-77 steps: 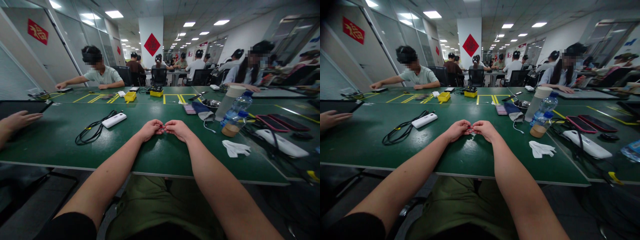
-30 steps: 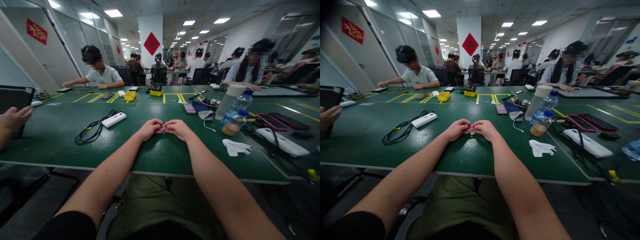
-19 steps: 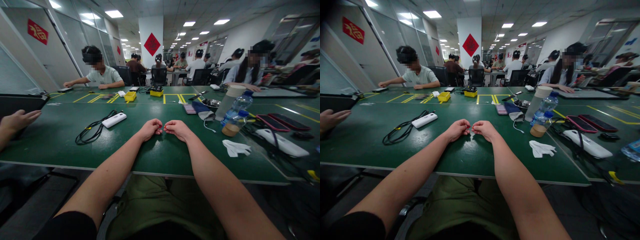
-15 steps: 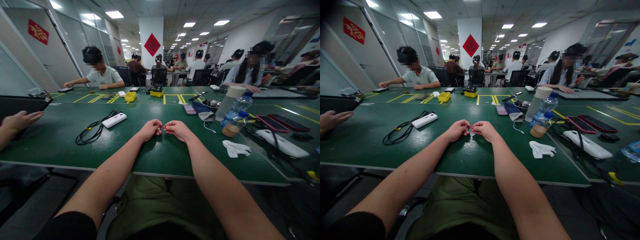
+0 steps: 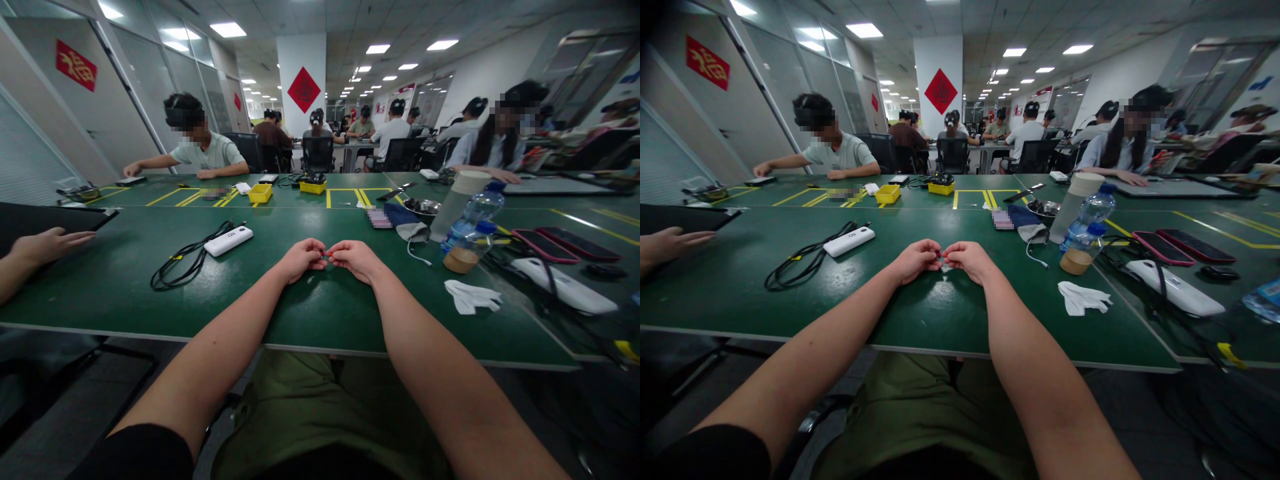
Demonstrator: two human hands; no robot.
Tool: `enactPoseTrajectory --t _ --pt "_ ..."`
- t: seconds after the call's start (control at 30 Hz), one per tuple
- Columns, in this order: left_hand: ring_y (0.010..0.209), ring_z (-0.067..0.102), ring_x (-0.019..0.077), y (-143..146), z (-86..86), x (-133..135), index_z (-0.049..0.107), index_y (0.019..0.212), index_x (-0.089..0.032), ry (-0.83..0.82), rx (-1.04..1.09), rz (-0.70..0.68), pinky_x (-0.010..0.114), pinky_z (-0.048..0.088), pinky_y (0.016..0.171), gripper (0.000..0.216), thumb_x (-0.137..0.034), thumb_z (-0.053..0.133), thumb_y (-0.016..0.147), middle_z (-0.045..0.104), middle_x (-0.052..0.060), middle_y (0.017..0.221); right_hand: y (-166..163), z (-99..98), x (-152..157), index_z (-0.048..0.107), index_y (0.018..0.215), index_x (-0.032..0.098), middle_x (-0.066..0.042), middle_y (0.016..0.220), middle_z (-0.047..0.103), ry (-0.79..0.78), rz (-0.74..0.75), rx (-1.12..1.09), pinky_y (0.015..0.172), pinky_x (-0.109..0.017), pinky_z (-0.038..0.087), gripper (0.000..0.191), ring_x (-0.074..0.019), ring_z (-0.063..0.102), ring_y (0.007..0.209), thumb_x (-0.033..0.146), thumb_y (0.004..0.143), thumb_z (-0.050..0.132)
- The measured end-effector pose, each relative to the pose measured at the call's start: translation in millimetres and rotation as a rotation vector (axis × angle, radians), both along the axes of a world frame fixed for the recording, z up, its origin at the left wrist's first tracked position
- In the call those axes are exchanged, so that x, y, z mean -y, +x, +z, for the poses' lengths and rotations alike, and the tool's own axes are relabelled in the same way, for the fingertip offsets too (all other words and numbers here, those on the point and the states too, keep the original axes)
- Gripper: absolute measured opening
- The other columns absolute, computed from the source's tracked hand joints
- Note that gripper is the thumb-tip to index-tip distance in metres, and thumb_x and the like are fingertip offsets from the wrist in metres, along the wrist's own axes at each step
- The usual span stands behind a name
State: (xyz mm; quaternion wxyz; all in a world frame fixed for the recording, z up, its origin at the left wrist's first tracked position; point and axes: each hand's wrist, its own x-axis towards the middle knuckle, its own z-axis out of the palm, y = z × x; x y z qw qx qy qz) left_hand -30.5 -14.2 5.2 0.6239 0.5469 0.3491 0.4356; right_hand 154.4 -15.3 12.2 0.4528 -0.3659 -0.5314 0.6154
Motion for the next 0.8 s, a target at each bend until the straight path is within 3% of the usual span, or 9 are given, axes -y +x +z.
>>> enactPoseTrajectory --t 0.33,0.53,0.7,0.8 --pt "0.065 0.065 0.0111 0.9 3.3 3.7 0.056 0.093 -0.012 -0.021 0.024 0.011 0.024 0.055 0.063 0.019 -0.007 0.06 0.075 0.065 0.006 0.081 -1.5 -2.1 -0.7 0.063 0.076 0.013 -0.004 0.067 0.067 -0.003 -0.017 -0.002 0.062 -0.023 0.055 0.015 -0.0126 0.065 0.061 0.009 0.065 0.074" --pt "0.064 0.065 0.0104 2.4 2.3 2.2 0.057 0.095 -0.012 -0.033 0.007 0.029 0.023 0.055 0.064 0.019 -0.005 0.055 0.077 0.065 0.006 0.077 0.4 -1.0 -3.6 0.063 0.076 0.011 -0.008 0.072 0.068 -0.065 0.029 -0.052 0.064 -0.024 0.056 0.006 -0.0144 0.068 0.067 0.016 0.079 0.064" --pt "0.063 0.064 0.0104 1.2 0.5 0.4 0.058 0.098 -0.012 -0.015 -0.024 0.03 0.023 0.054 0.063 0.021 -0.008 0.056 0.078 0.066 0.006 0.077 0.9 1.2 -2.8 0.063 0.078 0.011 -0.01 0.072 0.069 -0.077 0.008 -0.04 0.065 -0.026 0.057 0.002 -0.0159 0.068 0.067 0.01 0.078 0.062" --pt "0.064 0.064 0.0101 1.1 0.5 0.5 0.058 0.098 -0.013 0.004 -0.021 0.029 0.022 0.054 0.062 0.02 -0.007 0.055 0.079 0.066 0.006 0.078 0.1 1.4 -1.0 0.062 0.078 0.012 -0.009 0.073 0.07 -0.068 -0.026 -0.02 0.066 -0.027 0.058 0.01 -0.0165 0.069 0.068 0.004 0.073 0.064"
